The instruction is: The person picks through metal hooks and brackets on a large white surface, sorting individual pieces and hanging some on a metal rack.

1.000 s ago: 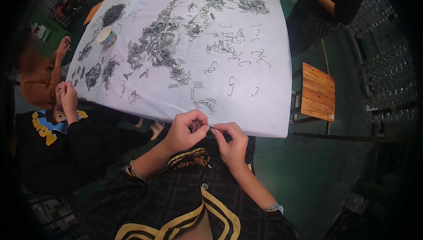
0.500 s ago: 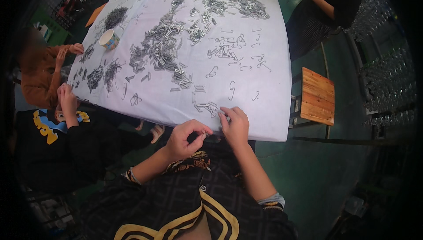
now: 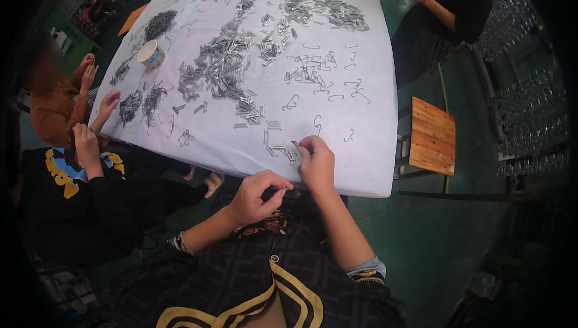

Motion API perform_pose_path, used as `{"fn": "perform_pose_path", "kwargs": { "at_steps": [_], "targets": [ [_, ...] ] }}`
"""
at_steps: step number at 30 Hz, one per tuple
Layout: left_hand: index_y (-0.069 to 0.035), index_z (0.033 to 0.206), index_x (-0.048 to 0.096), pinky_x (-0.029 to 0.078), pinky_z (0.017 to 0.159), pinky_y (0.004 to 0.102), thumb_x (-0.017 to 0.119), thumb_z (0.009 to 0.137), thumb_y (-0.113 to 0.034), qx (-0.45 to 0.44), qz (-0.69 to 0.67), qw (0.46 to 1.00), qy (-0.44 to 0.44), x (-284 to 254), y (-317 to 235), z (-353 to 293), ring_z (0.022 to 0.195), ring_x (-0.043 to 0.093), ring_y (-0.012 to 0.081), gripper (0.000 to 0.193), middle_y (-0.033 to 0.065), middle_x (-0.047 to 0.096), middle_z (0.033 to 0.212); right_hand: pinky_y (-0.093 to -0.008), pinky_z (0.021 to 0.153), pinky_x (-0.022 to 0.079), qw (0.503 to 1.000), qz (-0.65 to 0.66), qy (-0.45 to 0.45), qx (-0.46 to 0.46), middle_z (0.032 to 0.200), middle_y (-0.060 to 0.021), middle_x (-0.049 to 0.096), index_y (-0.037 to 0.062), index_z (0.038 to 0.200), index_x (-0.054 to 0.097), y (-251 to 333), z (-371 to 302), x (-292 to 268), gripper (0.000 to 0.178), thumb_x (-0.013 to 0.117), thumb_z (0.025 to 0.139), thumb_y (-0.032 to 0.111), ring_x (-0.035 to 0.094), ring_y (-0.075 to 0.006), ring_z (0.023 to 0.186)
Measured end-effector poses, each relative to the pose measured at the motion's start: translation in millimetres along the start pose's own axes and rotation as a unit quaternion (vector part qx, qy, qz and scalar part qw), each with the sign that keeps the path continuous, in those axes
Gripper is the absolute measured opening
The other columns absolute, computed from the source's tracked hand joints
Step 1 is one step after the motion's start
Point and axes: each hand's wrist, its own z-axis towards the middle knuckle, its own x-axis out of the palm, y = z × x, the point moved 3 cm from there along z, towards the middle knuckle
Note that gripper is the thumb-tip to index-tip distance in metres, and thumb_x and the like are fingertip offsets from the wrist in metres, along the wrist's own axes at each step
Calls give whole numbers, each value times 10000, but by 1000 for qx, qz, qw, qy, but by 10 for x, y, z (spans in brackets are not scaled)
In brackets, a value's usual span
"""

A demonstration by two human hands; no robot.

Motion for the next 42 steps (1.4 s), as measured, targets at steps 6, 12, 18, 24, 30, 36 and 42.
{"fn": "perform_pose_path", "kwargs": {
  "at_steps": [6,12,18,24,30,36,42],
  "targets": [
    [6,852,570,504,654,303,616,784,16,-27,11,1000,-12,63,33,46,700,633,238,82,113,639,814,-232,640,494,958,248,72,120,792,-69,680,-61,934,672,205,-319,-253,169,690,826,68,616,-95,686],
    [6,837,557,483,605,312,626,786,-10,-54,14,998,-6,106,50,98,659,612,243,88,111,606,752,-239,689,504,965,236,63,92,800,-80,697,-56,906,683,436,-483,-428,139,681,827,58,630,-98,736],
    [-6,833,551,448,534,313,625,802,-30,-74,29,997,7,111,16,151,615,594,225,83,101,595,722,-248,713,505,981,170,65,68,811,-87,702,-46,904,692,405,-483,-455,122,673,824,44,634,-106,766],
    [3,847,559,482,589,272,632,820,-39,-105,-9,993,49,119,76,140,645,612,172,88,92,629,756,-272,667,486,987,156,39,2,812,-79,644,-31,854,660,474,-516,-450,76,669,817,35,607,-135,749],
    [28,863,624,487,648,266,642,828,-45,-125,-47,986,103,-65,103,322,727,637,170,83,101,659,784,-275,683,464,992,116,24,-50,807,-88,605,-27,835,629,532,-544,-490,56,657,804,11,591,-169,751],
    [11,842,660,491,647,314,667,797,-73,-76,150,985,47,3,596,650,705,628,246,95,94,656,799,-273,703,462,989,136,30,-42,816,-92,609,-30,839,622,572,-611,-517,52,653,810,0,580,-170,751],
    [-48,770,655,492,677,367,671,736,-119,46,344,938,19,507,786,871,793,576,276,81,97,584,817,-271,711,462,987,153,37,-30,818,-96,612,-33,843,618,542,-702,-463,59,657,809,-5,580,-175,750]
  ]
}}
